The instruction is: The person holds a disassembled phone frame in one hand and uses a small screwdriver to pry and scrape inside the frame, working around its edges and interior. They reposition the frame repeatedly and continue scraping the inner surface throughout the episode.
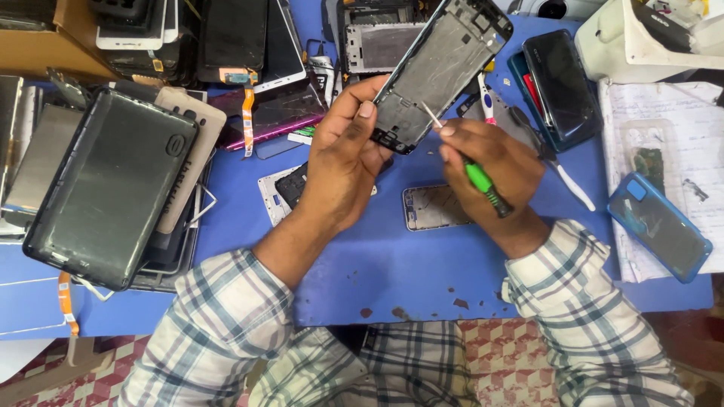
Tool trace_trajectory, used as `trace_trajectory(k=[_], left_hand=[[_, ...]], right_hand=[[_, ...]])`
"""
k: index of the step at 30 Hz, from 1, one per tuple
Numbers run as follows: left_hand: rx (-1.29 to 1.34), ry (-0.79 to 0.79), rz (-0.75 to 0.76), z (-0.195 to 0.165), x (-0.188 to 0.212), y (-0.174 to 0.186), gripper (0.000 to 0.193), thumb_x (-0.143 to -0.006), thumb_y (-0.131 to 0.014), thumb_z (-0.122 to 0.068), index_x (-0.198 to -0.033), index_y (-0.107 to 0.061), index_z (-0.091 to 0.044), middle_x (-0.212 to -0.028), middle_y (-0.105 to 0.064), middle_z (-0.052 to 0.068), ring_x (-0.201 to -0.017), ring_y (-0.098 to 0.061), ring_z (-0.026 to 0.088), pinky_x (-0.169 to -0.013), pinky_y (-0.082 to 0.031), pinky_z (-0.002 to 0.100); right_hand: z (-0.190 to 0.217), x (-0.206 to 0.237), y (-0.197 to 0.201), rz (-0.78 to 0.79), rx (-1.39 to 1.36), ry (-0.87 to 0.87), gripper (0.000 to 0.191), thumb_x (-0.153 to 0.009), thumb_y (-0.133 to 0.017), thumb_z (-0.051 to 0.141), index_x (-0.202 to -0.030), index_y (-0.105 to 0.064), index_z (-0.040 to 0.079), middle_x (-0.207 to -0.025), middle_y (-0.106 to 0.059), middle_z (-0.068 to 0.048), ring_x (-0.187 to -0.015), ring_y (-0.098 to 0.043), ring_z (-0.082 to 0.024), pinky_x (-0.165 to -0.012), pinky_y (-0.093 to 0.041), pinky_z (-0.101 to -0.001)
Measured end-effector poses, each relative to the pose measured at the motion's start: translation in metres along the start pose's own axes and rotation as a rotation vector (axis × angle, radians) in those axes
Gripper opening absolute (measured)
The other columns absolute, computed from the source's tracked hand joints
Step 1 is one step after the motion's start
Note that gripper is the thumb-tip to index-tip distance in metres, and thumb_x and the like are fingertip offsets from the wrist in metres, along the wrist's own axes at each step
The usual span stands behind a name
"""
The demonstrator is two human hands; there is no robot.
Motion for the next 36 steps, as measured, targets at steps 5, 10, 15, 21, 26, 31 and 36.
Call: trace_trajectory(k=[5, 10, 15, 21, 26, 31, 36], left_hand=[[-0.003, -0.001, 0.001, 0.0012, -0.0001, 0.0004, 0.035, -0.115, -0.051, -0.024, -0.143, -0.052, -0.003, -0.134, -0.065, 0.011, -0.124, -0.064, 0.02, -0.112, -0.051, 0.041], [0.006, -0.016, 0.012, 0.0028, -0.0018, -0.0004, 0.035, -0.115, -0.052, -0.024, -0.142, -0.052, -0.002, -0.134, -0.065, 0.01, -0.126, -0.063, 0.02, -0.114, -0.05, 0.041], [0.004, -0.016, 0.021, 0.0045, -0.0026, -0.0014, 0.036, -0.115, -0.053, -0.025, -0.143, -0.051, -0.003, -0.135, -0.064, 0.011, -0.125, -0.063, 0.02, -0.114, -0.049, 0.041], [-0.009, -0.017, 0.032, 0.0038, -0.002, -0.0027, 0.036, -0.115, -0.052, -0.025, -0.143, -0.051, -0.003, -0.136, -0.064, 0.011, -0.128, -0.063, 0.02, -0.116, -0.049, 0.041], [-0.009, -0.011, 0.023, 0.0017, -0.0025, -0.0024, 0.034, -0.115, -0.052, -0.025, -0.142, -0.051, -0.003, -0.135, -0.064, 0.012, -0.127, -0.063, 0.02, -0.115, -0.049, 0.042], [-0.009, -0.014, 0.013, 0.0012, -0.0025, -0.0014, 0.035, -0.115, -0.052, -0.025, -0.143, -0.051, -0.003, -0.136, -0.064, 0.01, -0.127, -0.062, 0.019, -0.115, -0.049, 0.041], [0.006, -0.026, 0.008, 0.0024, -0.0029, -0.0012, 0.036, -0.115, -0.054, -0.024, -0.143, -0.051, -0.003, -0.135, -0.064, 0.011, -0.126, -0.063, 0.019, -0.115, -0.05, 0.041]], right_hand=[[-0.0028, 0.0003, -0.0006, -0.011, -0.021, -0.021, 0.022, -0.103, -0.072, -0.006, -0.121, -0.063, 0.0, -0.116, -0.073, -0.018, -0.102, -0.076, -0.029, -0.082, -0.061, -0.0324], [-0.0035, 0.0019, 0.0001, -0.004, 0.016, -0.005, 0.021, -0.101, -0.073, -0.005, -0.119, -0.063, 0.001, -0.114, -0.073, -0.018, -0.1, -0.076, -0.028, -0.082, -0.061, -0.0329], [-0.005, 0.0018, 0.0018, -0.009, -0.003, -0.012, 0.02, -0.102, -0.072, -0.005, -0.119, -0.063, 0.0, -0.115, -0.073, -0.019, -0.102, -0.076, -0.029, -0.082, -0.061, -0.0327], [-0.0049, 0.0012, 0.0026, -0.022, 0.022, -0.009, 0.018, -0.104, -0.071, -0.005, -0.118, -0.063, 0.0, -0.114, -0.073, -0.018, -0.102, -0.076, -0.029, -0.083, -0.061, -0.0324], [-0.0037, 0.0003, 0.0008, -0.015, 0.03, 0.012, 0.018, -0.102, -0.073, -0.004, -0.117, -0.064, 0.0, -0.112, -0.073, -0.018, -0.101, -0.076, -0.03, -0.083, -0.061, -0.0335], [-0.0053, 0.0001, 0.0024, -0.019, 0.024, -0.022, 0.018, -0.102, -0.072, -0.005, -0.118, -0.064, 0.0, -0.114, -0.073, -0.018, -0.101, -0.076, -0.028, -0.082, -0.061, -0.0326], [-0.0058, 0.0003, 0.0032, -0.012, 0.004, -0.028, 0.019, -0.102, -0.071, -0.005, -0.119, -0.064, 0.0, -0.114, -0.073, -0.018, -0.099, -0.076, -0.027, -0.081, -0.06, -0.0317]])
Point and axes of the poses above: each hand's wrist, its own x-axis away from the middle knuckle, its own y-axis out of the back of the hand, z = x × y, the point moved 5 cm from there along -x, towards the middle knuckle
